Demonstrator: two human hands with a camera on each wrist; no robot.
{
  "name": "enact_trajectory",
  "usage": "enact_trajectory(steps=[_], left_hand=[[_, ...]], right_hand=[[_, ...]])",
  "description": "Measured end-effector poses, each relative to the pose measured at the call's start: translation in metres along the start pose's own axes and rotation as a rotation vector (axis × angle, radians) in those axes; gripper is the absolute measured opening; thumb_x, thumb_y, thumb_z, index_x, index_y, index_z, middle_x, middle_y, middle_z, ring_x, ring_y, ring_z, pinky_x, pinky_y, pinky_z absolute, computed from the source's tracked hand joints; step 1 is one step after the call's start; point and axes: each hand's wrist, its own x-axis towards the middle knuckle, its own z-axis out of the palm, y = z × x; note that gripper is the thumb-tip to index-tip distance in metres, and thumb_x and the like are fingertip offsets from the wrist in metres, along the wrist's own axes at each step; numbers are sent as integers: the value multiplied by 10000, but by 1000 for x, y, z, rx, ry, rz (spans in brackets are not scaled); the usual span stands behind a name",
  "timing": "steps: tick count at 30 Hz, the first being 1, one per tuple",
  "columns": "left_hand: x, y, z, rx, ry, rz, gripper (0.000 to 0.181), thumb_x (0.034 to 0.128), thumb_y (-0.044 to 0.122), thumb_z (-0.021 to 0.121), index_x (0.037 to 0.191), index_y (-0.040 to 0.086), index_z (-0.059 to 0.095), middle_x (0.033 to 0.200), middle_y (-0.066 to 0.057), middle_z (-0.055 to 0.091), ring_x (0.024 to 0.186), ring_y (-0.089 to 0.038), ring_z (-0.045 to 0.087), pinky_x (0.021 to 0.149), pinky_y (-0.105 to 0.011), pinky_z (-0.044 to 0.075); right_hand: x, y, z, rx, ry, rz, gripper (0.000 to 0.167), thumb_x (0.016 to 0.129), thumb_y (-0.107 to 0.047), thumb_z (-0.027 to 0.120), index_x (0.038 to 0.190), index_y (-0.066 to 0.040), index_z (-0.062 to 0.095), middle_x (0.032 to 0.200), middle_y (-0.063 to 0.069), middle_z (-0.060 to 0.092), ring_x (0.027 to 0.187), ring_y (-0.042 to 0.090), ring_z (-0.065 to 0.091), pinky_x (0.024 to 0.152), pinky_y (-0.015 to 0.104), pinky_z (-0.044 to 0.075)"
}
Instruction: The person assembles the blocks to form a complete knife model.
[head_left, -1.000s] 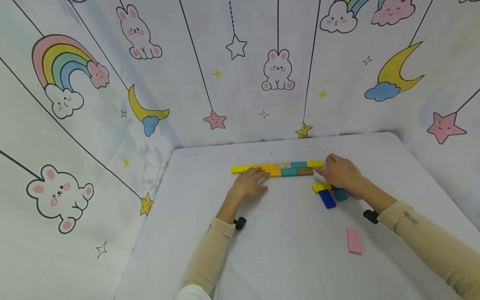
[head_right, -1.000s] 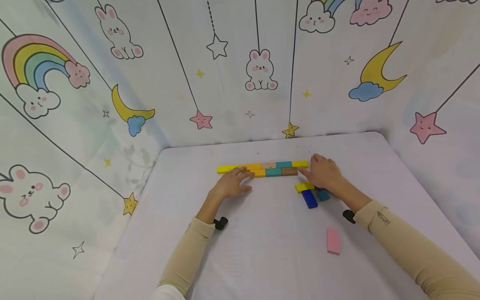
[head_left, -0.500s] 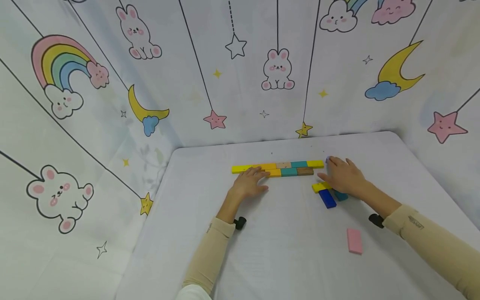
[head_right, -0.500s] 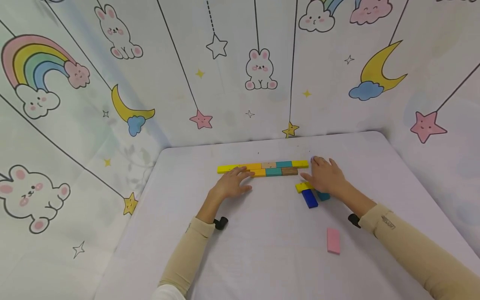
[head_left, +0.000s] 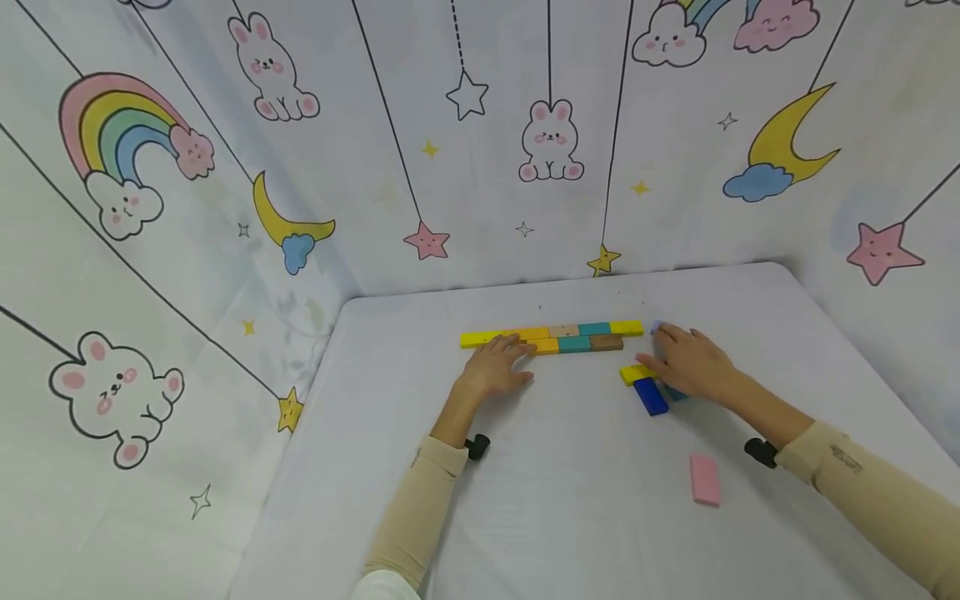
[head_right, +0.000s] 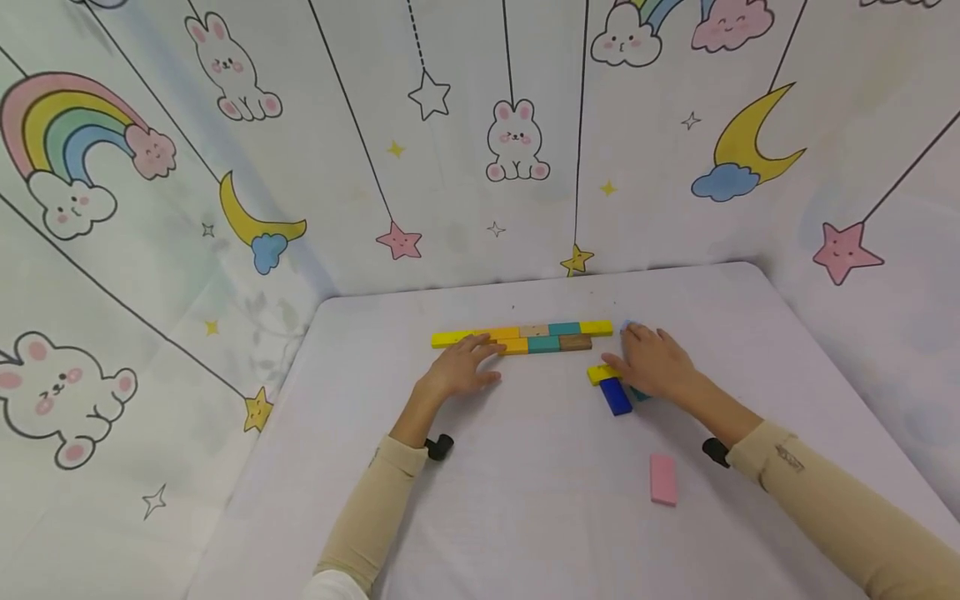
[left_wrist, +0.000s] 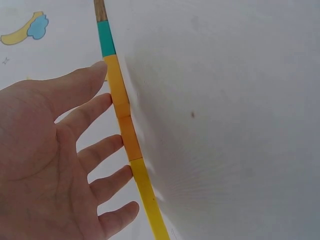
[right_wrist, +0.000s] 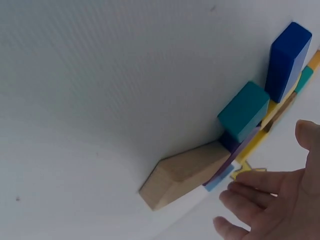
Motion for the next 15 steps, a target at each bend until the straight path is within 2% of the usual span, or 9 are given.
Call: enact_trajectory(steps=[8, 15], left_hand=[[-2, 0, 1, -14, -6, 0, 567, 1054, 426, 606, 1587, 297, 464, 1712, -41, 284, 1578, -313, 238, 1277, -562, 187], [-2, 1, -1, -7, 8, 3, 563, 1052, 428, 606, 1583, 302, 469, 1709, -38, 292, 1578, -317, 241, 1276, -560, 194]], right_hand=[[3, 4, -3, 13, -32, 62, 749, 1097, -484, 474, 1460, 171, 452, 1503, 396, 435, 1394, 564, 415, 1094, 746, 359], [4, 7, 2, 6, -24, 61, 740, 1094, -483, 482, 1466, 156, 459, 1510, 391, 434, 1395, 565, 416, 1102, 760, 337]])
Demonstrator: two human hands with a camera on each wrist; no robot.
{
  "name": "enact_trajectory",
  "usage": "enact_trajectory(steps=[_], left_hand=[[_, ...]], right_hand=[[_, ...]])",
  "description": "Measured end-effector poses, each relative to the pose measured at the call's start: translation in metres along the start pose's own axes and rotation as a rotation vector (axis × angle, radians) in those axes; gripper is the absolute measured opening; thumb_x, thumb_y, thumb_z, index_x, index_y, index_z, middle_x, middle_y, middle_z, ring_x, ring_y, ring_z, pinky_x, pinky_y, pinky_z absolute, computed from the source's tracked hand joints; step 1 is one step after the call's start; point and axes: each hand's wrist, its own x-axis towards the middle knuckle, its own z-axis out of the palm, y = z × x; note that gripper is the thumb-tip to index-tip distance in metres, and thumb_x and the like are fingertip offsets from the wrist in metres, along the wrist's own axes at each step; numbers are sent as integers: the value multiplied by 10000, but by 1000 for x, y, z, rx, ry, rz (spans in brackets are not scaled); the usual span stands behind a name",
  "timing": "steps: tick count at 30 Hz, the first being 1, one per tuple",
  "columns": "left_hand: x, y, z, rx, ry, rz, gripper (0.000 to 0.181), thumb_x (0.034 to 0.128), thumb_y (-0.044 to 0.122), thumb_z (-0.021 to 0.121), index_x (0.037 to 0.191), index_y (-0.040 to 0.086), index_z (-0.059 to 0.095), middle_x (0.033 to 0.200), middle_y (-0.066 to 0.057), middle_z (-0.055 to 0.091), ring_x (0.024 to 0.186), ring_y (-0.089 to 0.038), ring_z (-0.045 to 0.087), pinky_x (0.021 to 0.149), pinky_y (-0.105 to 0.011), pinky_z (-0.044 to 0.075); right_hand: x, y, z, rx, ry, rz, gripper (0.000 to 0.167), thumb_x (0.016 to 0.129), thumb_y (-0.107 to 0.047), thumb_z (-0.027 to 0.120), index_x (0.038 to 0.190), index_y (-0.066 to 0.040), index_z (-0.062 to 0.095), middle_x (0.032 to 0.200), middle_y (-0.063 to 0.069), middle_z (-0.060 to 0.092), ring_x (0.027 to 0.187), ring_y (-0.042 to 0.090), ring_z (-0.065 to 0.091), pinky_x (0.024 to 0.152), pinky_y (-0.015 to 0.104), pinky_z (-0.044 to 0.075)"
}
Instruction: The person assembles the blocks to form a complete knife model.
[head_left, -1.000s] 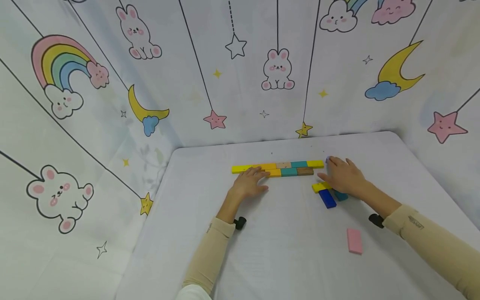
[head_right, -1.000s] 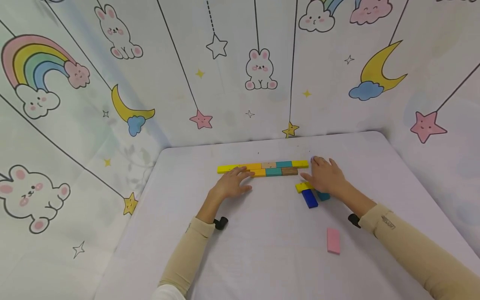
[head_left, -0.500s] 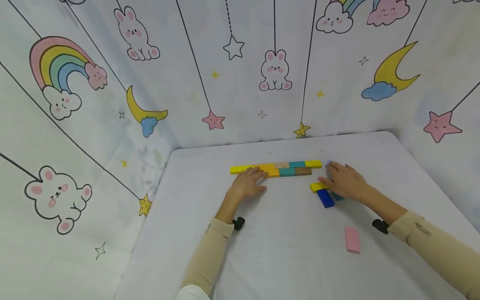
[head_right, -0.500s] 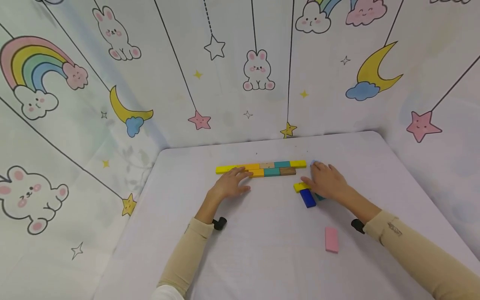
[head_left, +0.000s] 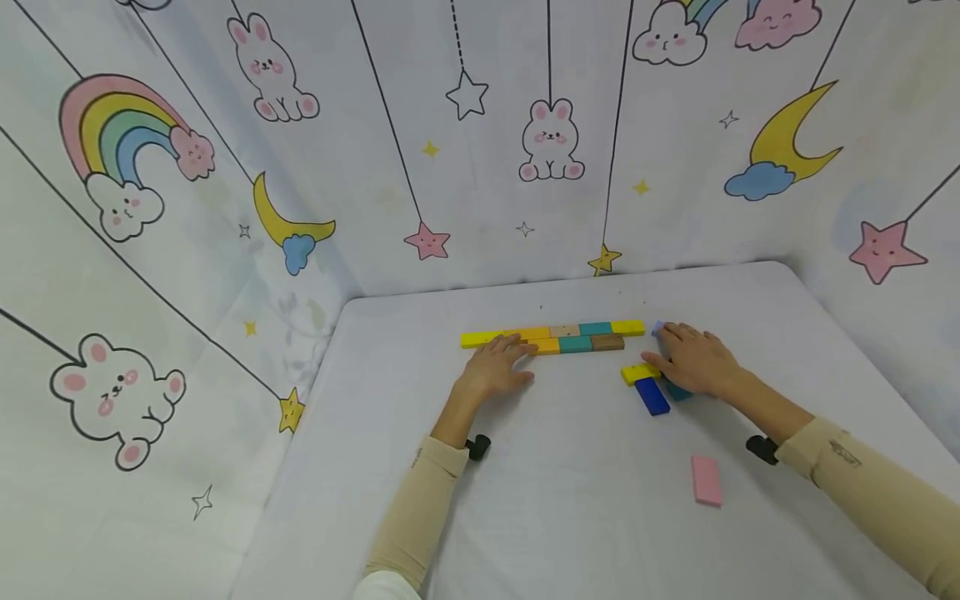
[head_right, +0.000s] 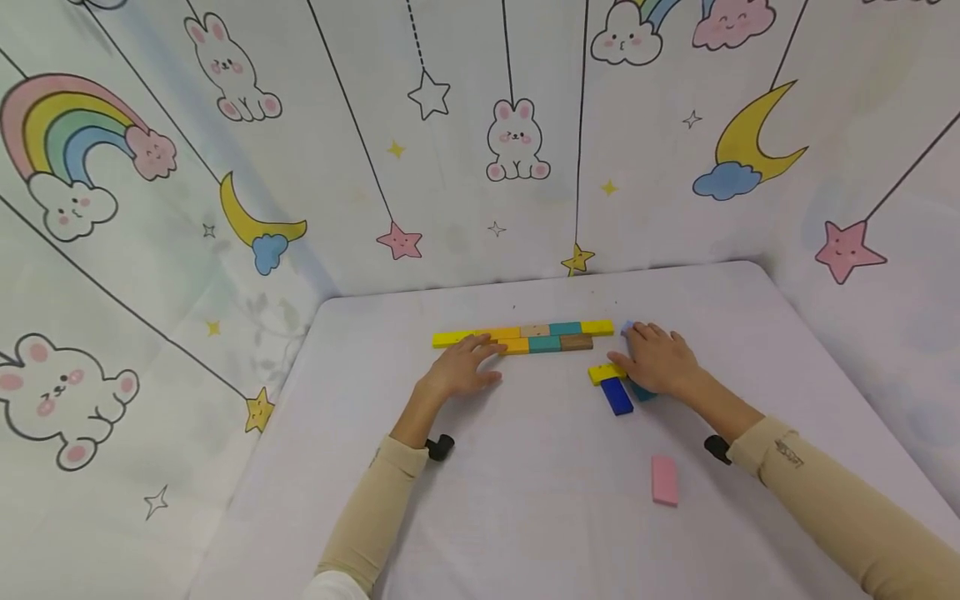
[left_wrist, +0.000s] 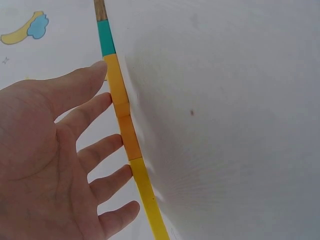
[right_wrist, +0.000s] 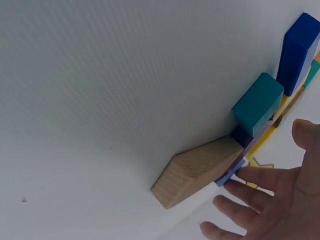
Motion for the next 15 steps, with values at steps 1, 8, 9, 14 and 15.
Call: enact_trajectory(steps=[1, 8, 9, 14, 15], left_hand=[[0, 0, 0, 0, 1, -1, 562, 1052, 425, 606, 1583, 303, 469, 1709, -39, 292, 1578, -318, 241, 1275, -561, 194], [0, 0, 0, 4, -1, -7, 562, 1051, 426, 608, 1582, 305, 469, 1706, -34, 298, 1575, -310, 248, 1276, -557, 196], [0, 0, 0, 4, -1, -8, 562, 1051, 426, 609, 1582, 305, 470, 1706, -34, 298, 1576, -311, 248, 1276, -557, 196], [-1, 1, 0, 2, 1, -14, 566, 1051, 428, 609, 1585, 308, 465, 1709, -36, 292, 1579, -310, 239, 1280, -544, 192], [-1, 1, 0, 1, 2, -16, 567, 1050, 428, 610, 1585, 309, 465, 1709, -35, 292, 1580, -309, 237, 1280, -541, 193]], right_hand=[[0, 0, 0, 1, 1, -1, 737, 1093, -479, 487, 1460, 159, 463, 1502, 395, 439, 1390, 566, 420, 1103, 762, 331], [-4, -3, -1, 33, -14, 7, 727, 1095, -462, 493, 1417, 190, 470, 1445, 423, 469, 1330, 569, 476, 1113, 708, 368], [-5, -3, -1, 39, -10, 6, 724, 1094, -457, 498, 1408, 195, 471, 1436, 424, 475, 1321, 569, 484, 1110, 703, 375], [-8, -3, 1, 41, 35, -23, 696, 1087, -438, 526, 1354, 205, 520, 1394, 418, 514, 1286, 555, 522, 1091, 685, 413], [-8, -3, 2, 42, 42, -29, 692, 1085, -438, 531, 1348, 203, 533, 1393, 413, 519, 1280, 548, 532, 1089, 676, 422]])
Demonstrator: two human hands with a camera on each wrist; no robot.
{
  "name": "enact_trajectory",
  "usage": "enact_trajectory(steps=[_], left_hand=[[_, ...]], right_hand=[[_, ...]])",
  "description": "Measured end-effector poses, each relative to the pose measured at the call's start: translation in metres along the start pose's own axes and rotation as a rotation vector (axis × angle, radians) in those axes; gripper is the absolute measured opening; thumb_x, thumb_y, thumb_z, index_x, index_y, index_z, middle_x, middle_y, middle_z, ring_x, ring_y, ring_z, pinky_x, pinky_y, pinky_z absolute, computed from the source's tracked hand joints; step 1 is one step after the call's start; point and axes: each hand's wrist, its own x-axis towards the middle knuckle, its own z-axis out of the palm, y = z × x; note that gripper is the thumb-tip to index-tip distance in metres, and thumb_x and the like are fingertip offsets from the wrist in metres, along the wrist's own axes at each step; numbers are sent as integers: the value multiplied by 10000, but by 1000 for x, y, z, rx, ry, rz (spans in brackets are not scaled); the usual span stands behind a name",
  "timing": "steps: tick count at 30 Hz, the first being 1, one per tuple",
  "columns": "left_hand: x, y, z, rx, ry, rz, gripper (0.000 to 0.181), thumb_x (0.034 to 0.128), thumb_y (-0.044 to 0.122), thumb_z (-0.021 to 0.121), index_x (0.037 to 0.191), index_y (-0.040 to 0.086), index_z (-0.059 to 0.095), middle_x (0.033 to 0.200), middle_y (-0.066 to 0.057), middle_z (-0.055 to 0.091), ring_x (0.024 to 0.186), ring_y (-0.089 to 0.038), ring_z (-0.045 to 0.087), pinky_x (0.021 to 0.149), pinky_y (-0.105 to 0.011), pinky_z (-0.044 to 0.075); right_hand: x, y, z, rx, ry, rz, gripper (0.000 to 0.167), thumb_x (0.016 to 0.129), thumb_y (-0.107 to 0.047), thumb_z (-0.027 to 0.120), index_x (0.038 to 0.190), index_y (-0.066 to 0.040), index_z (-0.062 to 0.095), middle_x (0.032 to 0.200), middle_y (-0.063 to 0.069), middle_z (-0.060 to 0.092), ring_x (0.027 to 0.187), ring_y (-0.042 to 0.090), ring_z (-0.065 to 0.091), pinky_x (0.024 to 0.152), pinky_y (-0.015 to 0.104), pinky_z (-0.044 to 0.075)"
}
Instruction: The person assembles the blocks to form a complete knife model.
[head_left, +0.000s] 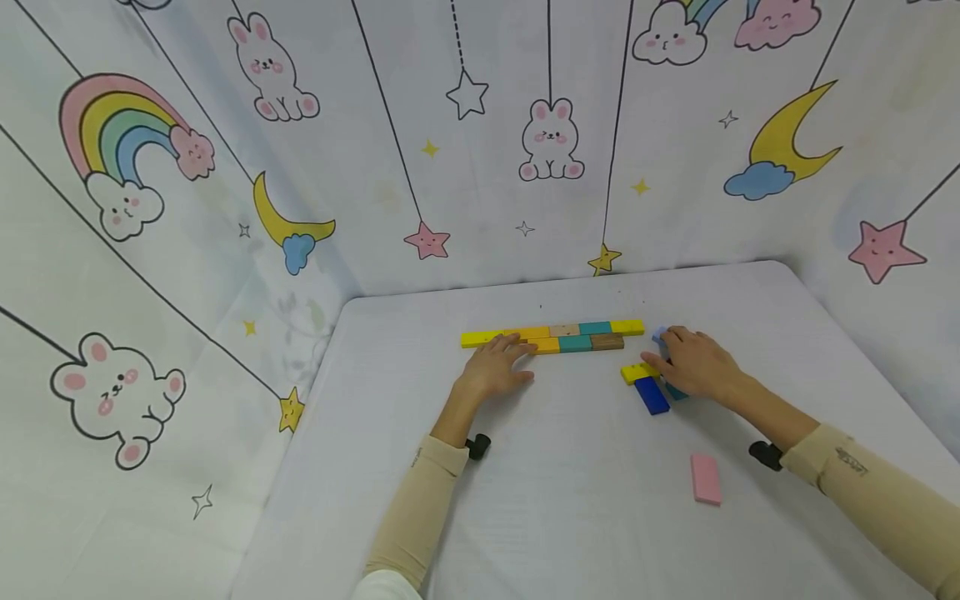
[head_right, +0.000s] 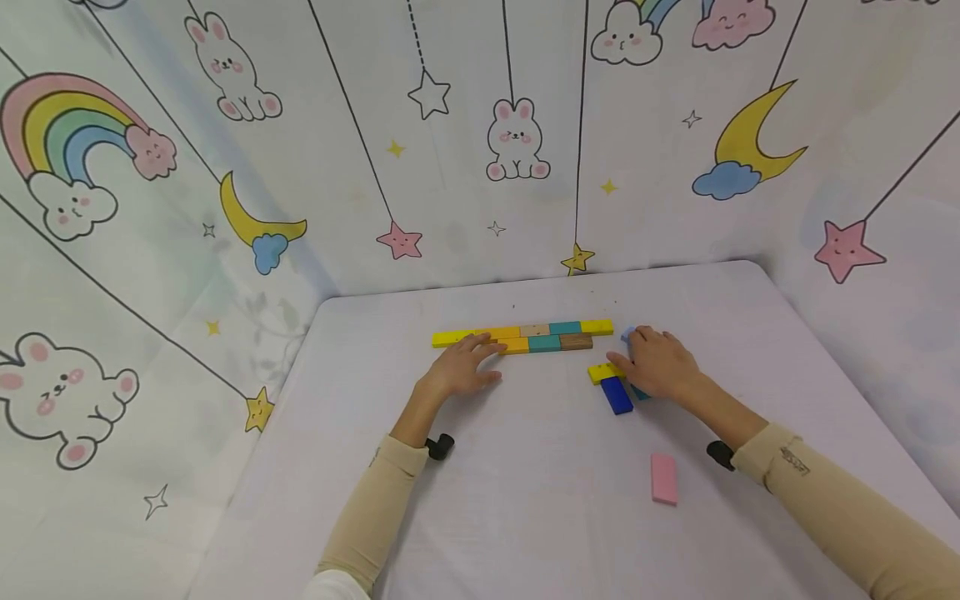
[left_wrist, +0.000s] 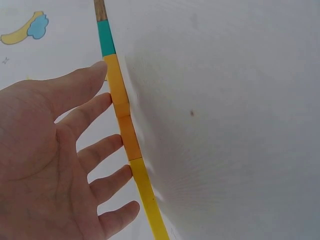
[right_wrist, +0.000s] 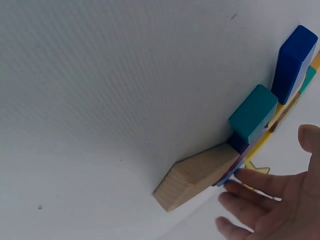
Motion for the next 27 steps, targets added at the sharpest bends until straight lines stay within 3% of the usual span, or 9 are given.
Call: enact_trajectory(steps=[7, 18, 27], left_hand=[[0, 1, 0, 16, 1, -4, 564, 1049, 435, 611, 1581, 311, 470, 1708, -25, 294, 1579, -299, 241, 1279, -533, 206], [0, -1, 0, 17, 6, 0, 564, 1051, 428, 609, 1584, 313, 467, 1708, -32, 295, 1577, -309, 245, 1280, -536, 199], [1, 0, 0, 8, 3, 2, 567, 1048, 423, 615, 1583, 307, 469, 1707, -37, 297, 1576, -313, 248, 1279, -539, 199]], right_hand=[[-1, 3, 5, 12, 16, -27, 709, 1087, -457, 525, 1317, 212, 562, 1391, 406, 513, 1190, 534, 597, 1032, 644, 488], [-5, -2, 3, 47, 7, -8, 730, 1066, -471, 565, 1369, 192, 536, 1426, 398, 499, 1273, 542, 545, 1042, 658, 476], [-6, -7, 2, 12, 6, -13, 719, 1055, -475, 585, 1368, 172, 557, 1421, 393, 516, 1284, 552, 535, 1065, 660, 456]])
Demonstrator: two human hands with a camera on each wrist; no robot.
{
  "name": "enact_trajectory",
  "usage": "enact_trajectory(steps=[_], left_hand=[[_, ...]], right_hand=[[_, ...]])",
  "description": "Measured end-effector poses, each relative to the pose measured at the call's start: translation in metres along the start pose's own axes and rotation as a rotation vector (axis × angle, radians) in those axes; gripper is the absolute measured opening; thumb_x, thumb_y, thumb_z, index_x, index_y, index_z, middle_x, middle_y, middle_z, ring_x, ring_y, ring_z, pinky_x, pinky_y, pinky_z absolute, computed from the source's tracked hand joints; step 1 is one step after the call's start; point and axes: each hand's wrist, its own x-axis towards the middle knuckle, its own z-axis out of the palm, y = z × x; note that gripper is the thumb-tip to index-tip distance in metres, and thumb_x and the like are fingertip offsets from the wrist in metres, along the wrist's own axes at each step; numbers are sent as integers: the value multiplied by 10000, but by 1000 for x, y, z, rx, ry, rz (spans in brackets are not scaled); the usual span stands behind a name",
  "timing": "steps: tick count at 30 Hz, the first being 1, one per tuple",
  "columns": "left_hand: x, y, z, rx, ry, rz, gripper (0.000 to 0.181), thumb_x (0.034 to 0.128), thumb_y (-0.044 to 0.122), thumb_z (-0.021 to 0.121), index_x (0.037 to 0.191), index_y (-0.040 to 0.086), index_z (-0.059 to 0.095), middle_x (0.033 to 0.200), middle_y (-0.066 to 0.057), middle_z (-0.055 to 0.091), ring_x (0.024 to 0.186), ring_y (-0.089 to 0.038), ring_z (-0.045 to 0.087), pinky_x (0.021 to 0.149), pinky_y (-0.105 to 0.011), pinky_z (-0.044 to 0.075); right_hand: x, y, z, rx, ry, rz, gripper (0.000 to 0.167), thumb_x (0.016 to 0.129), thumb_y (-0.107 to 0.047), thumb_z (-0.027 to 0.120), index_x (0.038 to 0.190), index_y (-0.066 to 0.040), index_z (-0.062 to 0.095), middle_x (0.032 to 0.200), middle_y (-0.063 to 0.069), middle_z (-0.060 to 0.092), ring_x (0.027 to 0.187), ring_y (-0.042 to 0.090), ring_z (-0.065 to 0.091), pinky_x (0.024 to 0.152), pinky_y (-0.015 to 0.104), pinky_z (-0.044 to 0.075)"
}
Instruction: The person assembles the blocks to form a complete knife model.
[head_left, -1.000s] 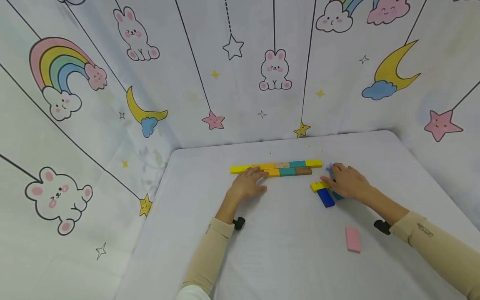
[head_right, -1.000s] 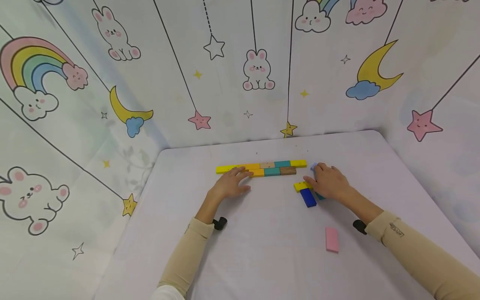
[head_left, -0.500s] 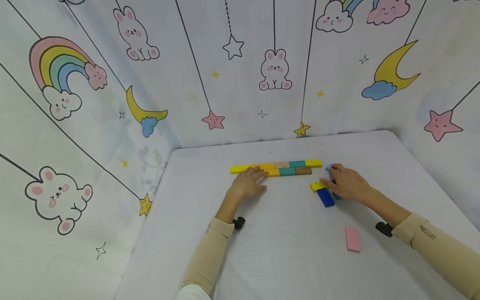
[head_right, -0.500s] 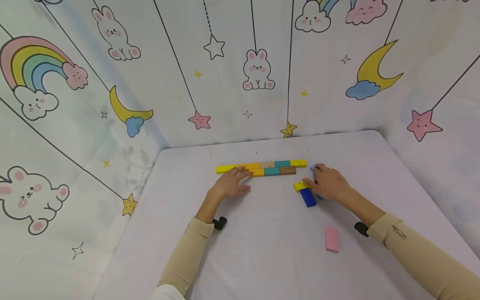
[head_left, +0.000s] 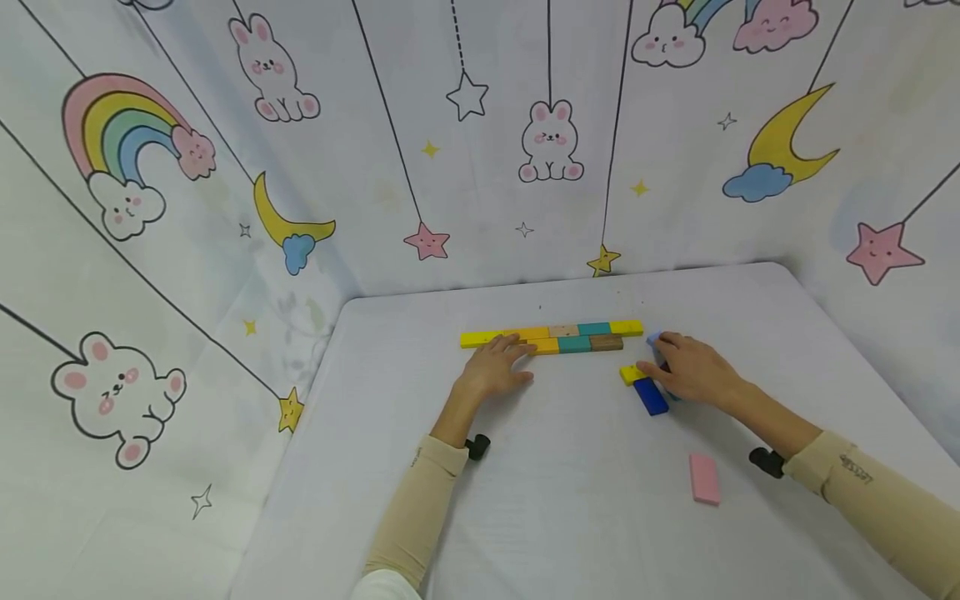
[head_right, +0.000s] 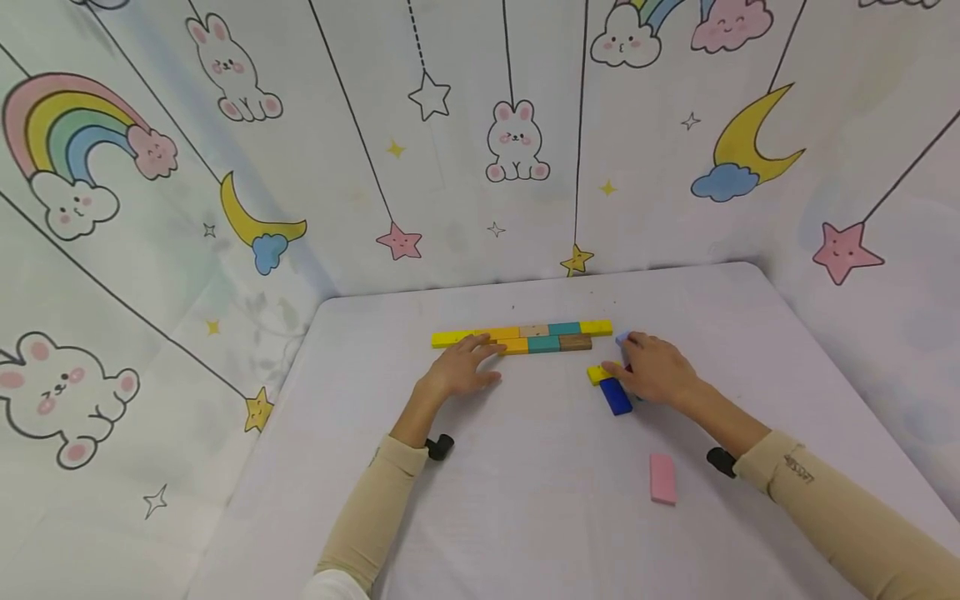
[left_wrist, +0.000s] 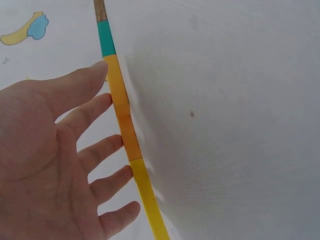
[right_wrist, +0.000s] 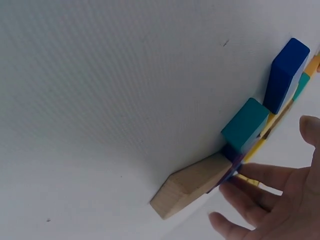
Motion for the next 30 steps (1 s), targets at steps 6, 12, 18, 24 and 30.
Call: enact_trajectory(steps=[6, 12, 18, 24, 30], left_hand=[[0, 0, 0, 2, -5, 2, 569, 1048, 430, 611, 1585, 309, 466, 1710, -36, 290, 1577, -315, 244, 1279, -537, 199], [1, 0, -1, 0, -5, 3, 569, 1049, 420, 615, 1586, 305, 466, 1710, -35, 290, 1579, -319, 237, 1278, -547, 195], [1, 0, 0, 5, -7, 0, 574, 1046, 428, 617, 1587, 310, 464, 1710, -32, 290, 1579, -317, 238, 1280, -541, 194], [2, -1, 2, 7, -15, -6, 581, 1043, 440, 618, 1588, 319, 459, 1716, -28, 277, 1584, -312, 226, 1281, -542, 191], [2, -1, 2, 11, -15, -7, 576, 1043, 441, 617, 1586, 326, 463, 1717, -28, 276, 1582, -315, 231, 1279, -540, 200]], right_hand=[[0, -1, 2, -13, 0, -18, 730, 1044, -470, 605, 1361, 185, 553, 1402, 393, 526, 1277, 559, 534, 1086, 666, 432], [0, -6, 2, 14, -27, -30, 742, 1047, -472, 601, 1386, 184, 527, 1417, 387, 507, 1264, 549, 548, 1071, 661, 449], [1, -8, 3, -32, -17, -58, 719, 1058, -468, 584, 1403, 160, 535, 1444, 369, 519, 1311, 543, 525, 1098, 661, 425], [0, -13, 2, -42, -28, -53, 690, 1062, -453, 579, 1448, 117, 524, 1484, 346, 504, 1369, 528, 484, 1126, 708, 359], [-1, -16, 3, -36, -34, -50, 693, 1068, -449, 564, 1455, 123, 511, 1498, 352, 486, 1384, 531, 466, 1139, 708, 340]])
